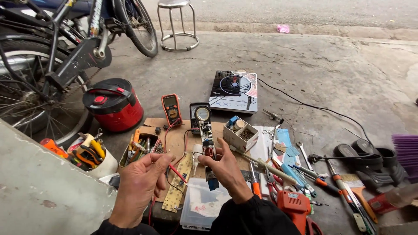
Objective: Repairing a circuit board by inspecting components, using pliers, and soldering traces.
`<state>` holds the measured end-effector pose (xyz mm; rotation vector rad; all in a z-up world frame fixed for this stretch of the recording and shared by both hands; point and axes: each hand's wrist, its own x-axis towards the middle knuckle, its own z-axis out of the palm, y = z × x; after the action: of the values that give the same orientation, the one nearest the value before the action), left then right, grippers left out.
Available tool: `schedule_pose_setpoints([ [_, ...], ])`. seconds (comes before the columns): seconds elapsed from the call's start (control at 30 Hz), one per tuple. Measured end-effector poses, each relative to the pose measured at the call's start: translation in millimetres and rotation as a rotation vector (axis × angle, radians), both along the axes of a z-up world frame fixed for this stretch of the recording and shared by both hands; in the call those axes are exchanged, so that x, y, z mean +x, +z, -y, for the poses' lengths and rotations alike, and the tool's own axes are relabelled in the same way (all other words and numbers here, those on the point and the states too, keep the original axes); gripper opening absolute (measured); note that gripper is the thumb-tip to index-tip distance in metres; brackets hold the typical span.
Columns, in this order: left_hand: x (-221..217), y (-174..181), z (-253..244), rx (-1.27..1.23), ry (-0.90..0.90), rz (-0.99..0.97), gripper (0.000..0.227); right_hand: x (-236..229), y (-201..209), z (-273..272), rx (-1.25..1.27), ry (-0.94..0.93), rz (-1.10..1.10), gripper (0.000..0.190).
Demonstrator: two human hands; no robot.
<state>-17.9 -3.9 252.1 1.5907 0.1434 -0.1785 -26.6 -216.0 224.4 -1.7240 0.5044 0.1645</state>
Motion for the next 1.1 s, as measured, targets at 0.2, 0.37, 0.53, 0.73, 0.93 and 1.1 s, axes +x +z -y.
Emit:
schedule_pose_setpoints([
  [0.2,22.8,-60.8,41.7,0.231,-0.075,0.270,0.066,16.2,-9.9,-6.2,0.011,-0.079,0.017,0.115],
  [0.37,47.6,-64.5,71.6,0.045,-0.063,0.078,0.065,22.7,-7.5,-11.5,-0.028,-0.159,-0.019,0.113],
  [0.53,63.1,-75.1,82.0,-0.172,0.055,0.117,0.061,19.8,-0.9,-10.2,0.008,-0.233,-0.045,0.108],
  [0.73,75.8,-109.5,65.4,-0.293,0.156,0.141,0.056,20.6,-3.9,-9.5,-0.044,-0.262,-0.082,0.104],
  [0.93,100.8,-176.9,-3.6,0.035,0.099,0.137,0.054,27.5,-14.4,-6.7,-0.033,-0.233,-0.074,0.107],
  [1.1,84.3,-257.9,-42.7,0.735,-0.186,-0.354,0.069,24.6,-16.4,-7.6,-0.077,-0.185,-0.110,0.111],
])
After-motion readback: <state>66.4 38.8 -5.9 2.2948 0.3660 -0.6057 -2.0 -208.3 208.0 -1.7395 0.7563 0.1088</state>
